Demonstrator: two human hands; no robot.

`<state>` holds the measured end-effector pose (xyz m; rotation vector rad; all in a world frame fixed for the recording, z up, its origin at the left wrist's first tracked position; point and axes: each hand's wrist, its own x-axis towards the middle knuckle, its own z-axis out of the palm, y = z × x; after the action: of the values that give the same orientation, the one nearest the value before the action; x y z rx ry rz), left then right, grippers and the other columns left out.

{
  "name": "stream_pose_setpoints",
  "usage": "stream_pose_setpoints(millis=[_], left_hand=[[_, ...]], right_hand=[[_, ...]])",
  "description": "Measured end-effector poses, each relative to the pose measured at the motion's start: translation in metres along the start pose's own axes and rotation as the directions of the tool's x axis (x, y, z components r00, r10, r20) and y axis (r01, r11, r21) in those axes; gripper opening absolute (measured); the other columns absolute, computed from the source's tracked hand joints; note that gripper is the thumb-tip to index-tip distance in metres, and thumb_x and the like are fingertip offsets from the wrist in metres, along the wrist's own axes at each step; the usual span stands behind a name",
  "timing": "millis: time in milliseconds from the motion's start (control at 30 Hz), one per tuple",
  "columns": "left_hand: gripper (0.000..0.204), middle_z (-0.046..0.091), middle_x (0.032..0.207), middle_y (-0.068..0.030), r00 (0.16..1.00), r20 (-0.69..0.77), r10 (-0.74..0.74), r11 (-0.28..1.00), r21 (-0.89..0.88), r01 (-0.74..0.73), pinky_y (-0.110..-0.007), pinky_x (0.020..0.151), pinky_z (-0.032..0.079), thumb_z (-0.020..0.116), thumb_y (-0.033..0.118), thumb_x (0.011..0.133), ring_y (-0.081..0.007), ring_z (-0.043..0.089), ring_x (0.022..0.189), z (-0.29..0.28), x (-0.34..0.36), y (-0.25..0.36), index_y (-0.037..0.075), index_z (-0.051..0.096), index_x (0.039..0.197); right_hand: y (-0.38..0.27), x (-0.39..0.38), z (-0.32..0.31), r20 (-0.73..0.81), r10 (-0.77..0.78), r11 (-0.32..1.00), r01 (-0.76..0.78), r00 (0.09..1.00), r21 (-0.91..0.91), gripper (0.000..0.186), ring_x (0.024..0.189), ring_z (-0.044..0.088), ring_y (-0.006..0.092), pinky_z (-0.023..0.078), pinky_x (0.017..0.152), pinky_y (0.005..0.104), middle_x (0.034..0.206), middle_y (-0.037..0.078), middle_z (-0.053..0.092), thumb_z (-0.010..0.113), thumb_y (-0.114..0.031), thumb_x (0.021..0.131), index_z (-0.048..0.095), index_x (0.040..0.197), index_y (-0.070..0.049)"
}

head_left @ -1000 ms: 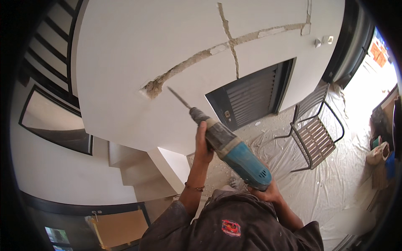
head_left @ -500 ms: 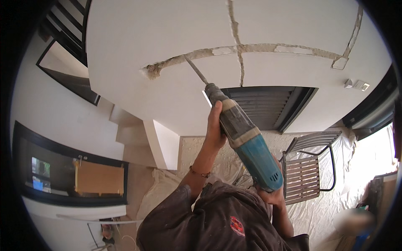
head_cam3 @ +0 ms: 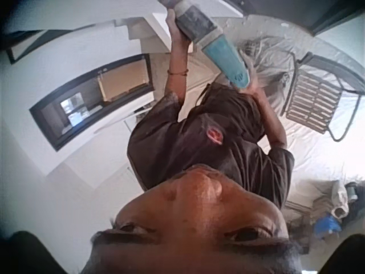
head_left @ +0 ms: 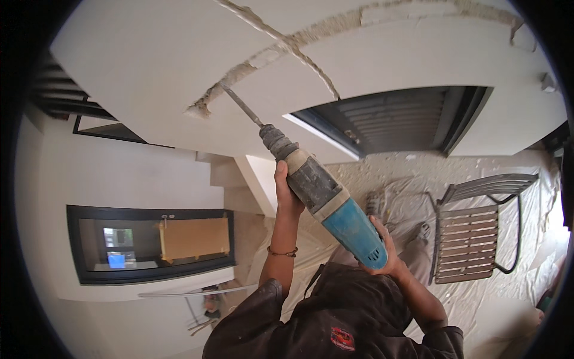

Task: The person uses a jackhammer to carve a channel into a white wall and later moves a chair aside by hand.

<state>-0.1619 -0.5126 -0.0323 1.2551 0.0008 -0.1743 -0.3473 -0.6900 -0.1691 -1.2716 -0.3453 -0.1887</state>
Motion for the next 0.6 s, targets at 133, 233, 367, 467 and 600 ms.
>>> stream_pose_setpoints(millis=[133, 233, 367, 467, 600], left_hand=[[0.071, 0.055, 0.107, -0.0175, 0.996, 0.089, 0.031, 0.999, 0.014, -0.032, -0.048, 0.072, 0.060, 0.049, 0.059, 0.090, -0.0342, 0.065, 0.089, -0.018, 0.012, -0.014, 0.008, 0.038, 0.138], [0.074, 0.054, 0.108, -0.0180, 0.996, 0.061, 0.064, 0.980, 0.187, -0.074, -0.049, 0.071, 0.060, 0.053, 0.059, 0.087, -0.0346, 0.065, 0.091, -0.036, 0.025, -0.021, 0.009, 0.036, 0.139], [0.078, 0.052, 0.110, -0.0187, 0.996, 0.069, 0.047, 0.990, 0.128, -0.055, -0.052, 0.071, 0.060, 0.054, 0.063, 0.085, -0.0363, 0.065, 0.092, -0.036, 0.038, -0.020, 0.010, 0.036, 0.140], [0.077, 0.052, 0.112, -0.0186, 0.999, 0.016, 0.046, 0.998, 0.039, -0.047, -0.053, 0.071, 0.060, 0.051, 0.064, 0.086, -0.0380, 0.064, 0.093, -0.025, 0.039, -0.011, 0.010, 0.037, 0.139], [0.074, 0.052, 0.112, -0.0179, 0.999, -0.046, 0.001, 0.989, -0.148, -0.007, -0.053, 0.069, 0.059, 0.047, 0.065, 0.087, -0.0391, 0.064, 0.093, 0.003, 0.047, 0.018, 0.010, 0.040, 0.136]], right_hand=[[0.066, -0.011, 0.015, 0.081, 0.136, 0.978, -0.147, 0.987, 0.148, 0.087, 0.122, 0.054, 0.0205, 0.039, 0.105, 0.0337, 0.136, 0.011, 0.053, 0.082, -0.030, 0.079, 0.034, 0.147, -0.003], [0.104, -0.018, 0.027, 0.061, 0.260, 0.904, -0.265, 0.964, 0.336, 0.100, 0.124, 0.055, 0.0302, 0.040, 0.105, 0.0398, 0.141, 0.020, 0.050, 0.087, -0.027, 0.069, 0.031, 0.149, -0.001], [0.122, -0.019, 0.019, 0.102, 0.424, 0.808, -0.427, 0.900, 0.407, 0.098, 0.123, 0.057, 0.0321, 0.041, 0.105, 0.0406, 0.140, 0.021, 0.051, 0.086, -0.028, 0.069, 0.034, 0.148, -0.001], [0.058, 0.014, -0.008, 0.030, 0.155, 0.986, -0.157, 0.987, 0.050, 0.095, 0.122, 0.057, 0.0317, 0.040, 0.105, 0.0394, 0.138, 0.022, 0.053, 0.085, -0.029, 0.070, 0.037, 0.146, -0.001], [-0.012, 0.059, -0.030, 0.064, 0.167, 0.984, -0.170, 0.984, 0.048, 0.094, 0.120, 0.060, 0.0331, 0.042, 0.103, 0.0387, 0.135, 0.023, 0.056, 0.085, -0.028, 0.069, 0.038, 0.146, -0.001]])
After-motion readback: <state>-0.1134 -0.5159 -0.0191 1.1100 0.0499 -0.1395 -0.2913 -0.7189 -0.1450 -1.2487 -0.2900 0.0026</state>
